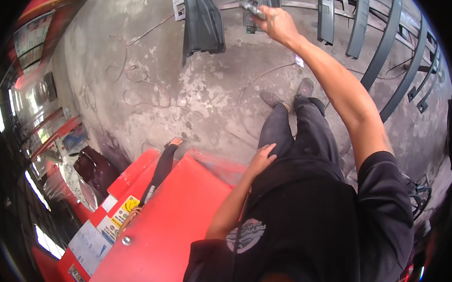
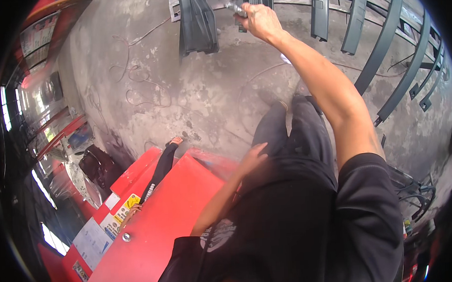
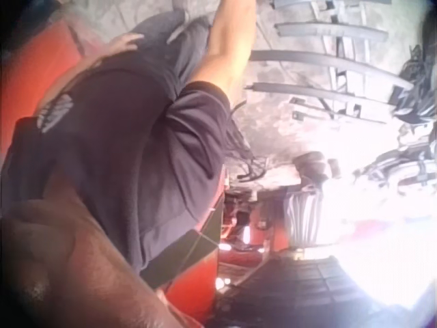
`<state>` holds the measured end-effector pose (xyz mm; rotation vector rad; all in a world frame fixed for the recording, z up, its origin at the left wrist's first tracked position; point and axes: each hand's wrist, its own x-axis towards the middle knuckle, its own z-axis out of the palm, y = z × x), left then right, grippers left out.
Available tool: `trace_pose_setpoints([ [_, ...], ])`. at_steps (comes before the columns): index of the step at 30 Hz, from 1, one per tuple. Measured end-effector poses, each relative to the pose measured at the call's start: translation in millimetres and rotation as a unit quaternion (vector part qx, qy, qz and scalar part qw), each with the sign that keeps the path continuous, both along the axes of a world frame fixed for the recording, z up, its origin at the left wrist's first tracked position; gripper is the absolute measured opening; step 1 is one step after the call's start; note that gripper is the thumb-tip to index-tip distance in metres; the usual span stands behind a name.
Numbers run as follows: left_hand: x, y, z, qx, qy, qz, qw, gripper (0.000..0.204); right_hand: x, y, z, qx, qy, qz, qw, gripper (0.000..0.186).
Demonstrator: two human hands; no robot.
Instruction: The person uses a spray gun to apply paint to several curved metal car parts arranged on a stand. They move around the parts to cover different sides and angles, then briefly adjust the spray gun before continuing to paint other parts on the floor.
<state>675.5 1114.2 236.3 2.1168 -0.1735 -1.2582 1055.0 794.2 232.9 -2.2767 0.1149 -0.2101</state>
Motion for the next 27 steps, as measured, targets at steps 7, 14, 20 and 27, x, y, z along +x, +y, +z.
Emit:
trace_pose_setpoints([
  [7, 21, 52, 2, -0.009, 0.009, 0.016, 1.000, 0.055, -26, 37, 5, 0.042, 0.052, 0.027, 0.997, 0.032],
  [14, 40, 91, 10, -0.007, 0.037, 0.077, 0.996, 0.053, -67, 82, 19, 0.033, 0.155, 0.169, 0.973, 0.033],
  [20, 34, 120, -3, -0.029, 0.037, 0.113, 0.993, 0.052, 8, 93, 18, -0.021, 0.058, 0.007, 0.998, 0.031],
  [27, 34, 137, 2, -0.021, 0.045, 0.154, 0.987, 0.052, 28, 129, 26, -0.032, -0.036, -0.035, 0.998, 0.024],
])
